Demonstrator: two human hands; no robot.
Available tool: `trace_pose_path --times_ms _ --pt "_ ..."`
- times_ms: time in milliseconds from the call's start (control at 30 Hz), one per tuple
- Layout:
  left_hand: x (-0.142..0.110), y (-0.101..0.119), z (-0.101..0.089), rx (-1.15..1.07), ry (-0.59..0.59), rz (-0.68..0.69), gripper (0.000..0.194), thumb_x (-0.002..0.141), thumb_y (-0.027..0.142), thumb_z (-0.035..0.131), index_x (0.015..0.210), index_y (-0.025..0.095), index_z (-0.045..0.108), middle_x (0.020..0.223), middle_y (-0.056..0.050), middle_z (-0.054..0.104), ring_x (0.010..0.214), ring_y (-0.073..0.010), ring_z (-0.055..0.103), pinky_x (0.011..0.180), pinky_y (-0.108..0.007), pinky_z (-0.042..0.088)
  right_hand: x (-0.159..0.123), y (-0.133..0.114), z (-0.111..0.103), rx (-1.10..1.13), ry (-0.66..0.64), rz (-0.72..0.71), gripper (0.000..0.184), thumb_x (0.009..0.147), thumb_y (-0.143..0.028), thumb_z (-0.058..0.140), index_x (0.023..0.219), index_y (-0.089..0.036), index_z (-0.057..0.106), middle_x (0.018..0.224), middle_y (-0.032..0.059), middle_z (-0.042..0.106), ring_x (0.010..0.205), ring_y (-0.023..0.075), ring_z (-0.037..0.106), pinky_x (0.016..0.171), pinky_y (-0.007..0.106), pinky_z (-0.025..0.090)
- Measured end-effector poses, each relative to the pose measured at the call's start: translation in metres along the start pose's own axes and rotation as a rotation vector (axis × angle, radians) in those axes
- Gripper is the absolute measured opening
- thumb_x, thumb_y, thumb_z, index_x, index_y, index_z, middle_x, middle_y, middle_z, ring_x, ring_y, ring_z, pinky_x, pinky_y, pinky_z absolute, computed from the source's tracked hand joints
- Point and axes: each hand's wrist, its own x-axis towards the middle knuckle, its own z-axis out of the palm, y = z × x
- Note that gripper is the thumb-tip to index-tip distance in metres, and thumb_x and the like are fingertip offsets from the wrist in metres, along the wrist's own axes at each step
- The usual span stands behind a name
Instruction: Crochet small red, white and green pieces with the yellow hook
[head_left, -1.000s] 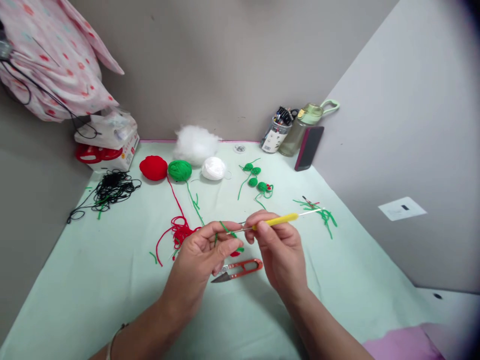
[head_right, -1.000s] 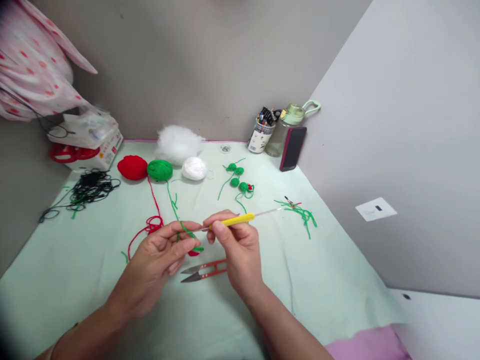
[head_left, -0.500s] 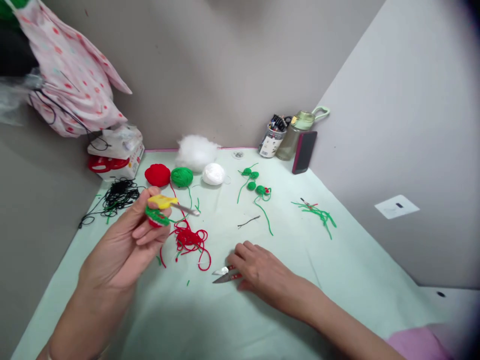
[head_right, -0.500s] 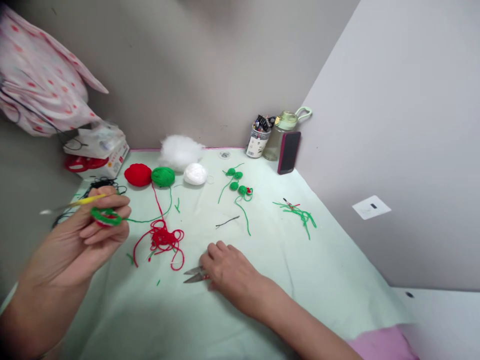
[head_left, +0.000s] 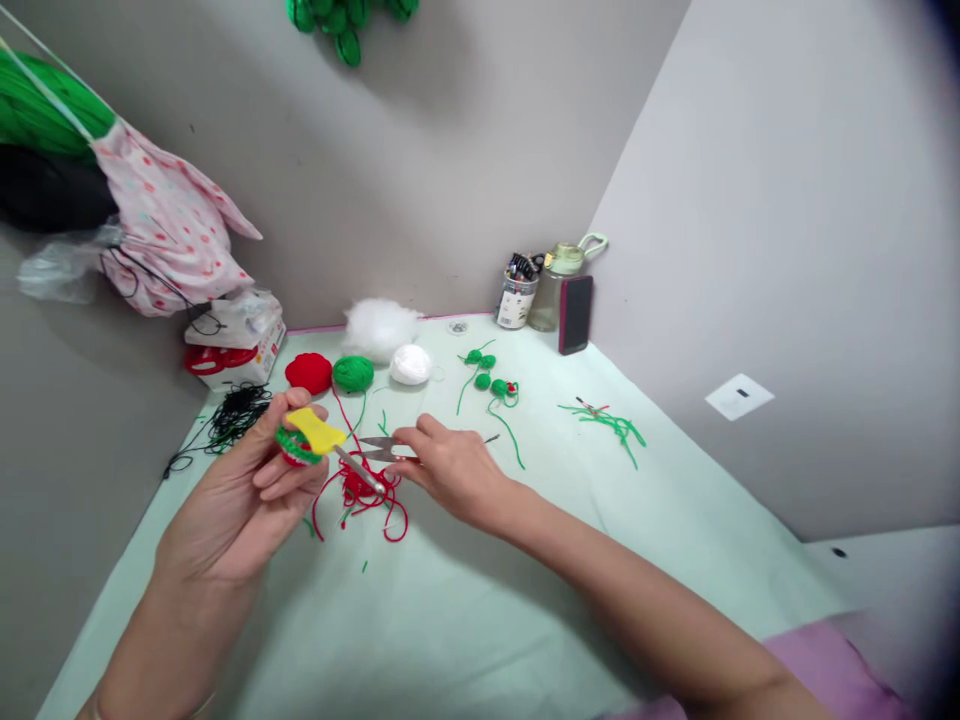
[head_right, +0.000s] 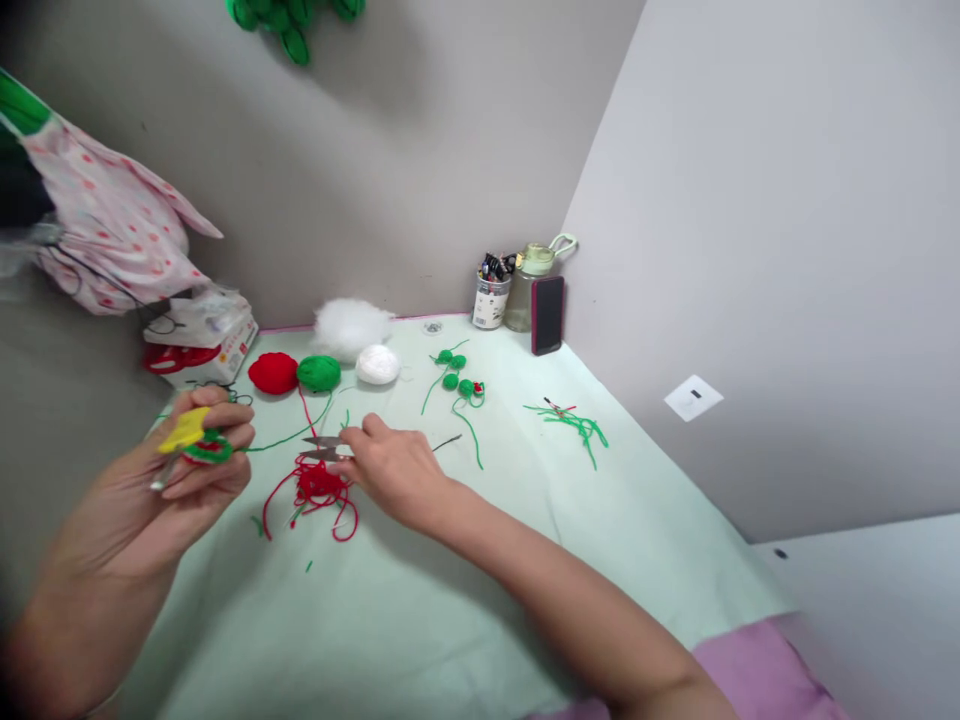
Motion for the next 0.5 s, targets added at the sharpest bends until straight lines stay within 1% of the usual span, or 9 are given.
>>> trace_pose_path --times_ms 100,200,267,333,367,400,433,500 --pt "-0.006 -0.004 0.005 0.033 0.052 -0.005 0.051 0.113 0.014 0.02 0.087 0.014 0.064 0.067 0.003 0.058 0.032 0.0 0.045 0.033 -0.01 0.042 0.018 -0.015 0.005 -0.024 0.033 -0.03 0.029 0.108 -0.044 0.051 0.124 -0.024 0.065 0.112 0.006 0.07 0.081 0.0168 0.069 0.055 0.028 0.035" --pt "-0.013 -0.004 0.005 0.003 0.079 -0.009 0.052 0.113 0.015 0.02 0.086 0.013 0.064 0.068 0.003 0.057 0.031 0.0006 0.044 0.031 -0.009 0.039 0.019 -0.017 0.007 -0.036 0.04 -0.053 0.034 0.112 -0.043 0.04 0.12 -0.025 0.067 0.109 0.0051 0.07 0.081 0.0169 0.07 0.055 0.028 0.036" --pt "-0.02 -0.004 0.001 -0.037 0.068 0.005 0.052 0.113 0.015 0.019 0.085 0.014 0.063 0.066 0.003 0.056 0.032 0.0001 0.046 0.031 -0.009 0.04 0.009 -0.012 0.006 -0.052 0.03 -0.052 0.033 0.111 -0.042 0.042 0.118 -0.022 0.067 0.109 0.0066 0.071 0.08 0.0183 0.07 0.056 0.029 0.039" --pt "-0.027 -0.007 -0.003 -0.07 0.056 0.022 0.052 0.113 0.014 0.018 0.086 0.014 0.062 0.066 0.003 0.056 0.033 -0.0004 0.048 0.032 -0.009 0.04 -0.007 -0.002 0.002 -0.073 0.006 -0.052 0.026 0.107 -0.04 0.055 0.116 -0.019 0.068 0.106 0.0085 0.072 0.081 0.0209 0.071 0.061 0.03 0.044" --pt "-0.03 -0.009 -0.005 -0.083 0.054 0.022 0.052 0.113 0.014 0.018 0.086 0.014 0.062 0.068 0.003 0.057 0.033 -0.0004 0.048 0.032 -0.009 0.041 -0.017 0.002 0.0 -0.084 -0.009 -0.059 0.025 0.103 -0.04 0.062 0.113 -0.018 0.068 0.103 0.009 0.072 0.085 0.0229 0.071 0.066 0.032 0.047" --pt "-0.033 -0.013 -0.007 -0.094 0.058 0.012 0.051 0.113 0.014 0.018 0.086 0.014 0.062 0.068 0.003 0.058 0.033 -0.0002 0.048 0.032 -0.009 0.041 -0.026 0.006 -0.003 -0.099 -0.016 -0.059 0.029 0.099 -0.04 0.069 0.116 -0.016 0.067 0.105 0.0111 0.072 0.093 0.0261 0.071 0.075 0.035 0.051" --pt "-0.036 -0.017 -0.008 -0.102 0.065 -0.004 0.049 0.113 0.014 0.02 0.086 0.014 0.062 0.069 0.003 0.058 0.033 0.0 0.047 0.032 -0.009 0.041 -0.035 0.009 -0.005 -0.111 -0.015 -0.053 0.037 0.096 -0.039 0.074 0.122 -0.015 0.065 0.11 0.0136 0.072 0.101 0.0286 0.07 0.083 0.038 0.052" --pt "-0.04 -0.027 -0.007 -0.11 0.082 -0.042 0.046 0.113 0.014 0.023 0.086 0.014 0.061 0.069 0.004 0.057 0.031 0.0006 0.044 0.032 -0.009 0.041 -0.05 0.012 -0.009 -0.128 -0.013 -0.04 0.049 0.096 -0.039 0.073 0.135 -0.014 0.057 0.12 0.0164 0.07 0.111 0.0295 0.067 0.094 0.042 0.052"
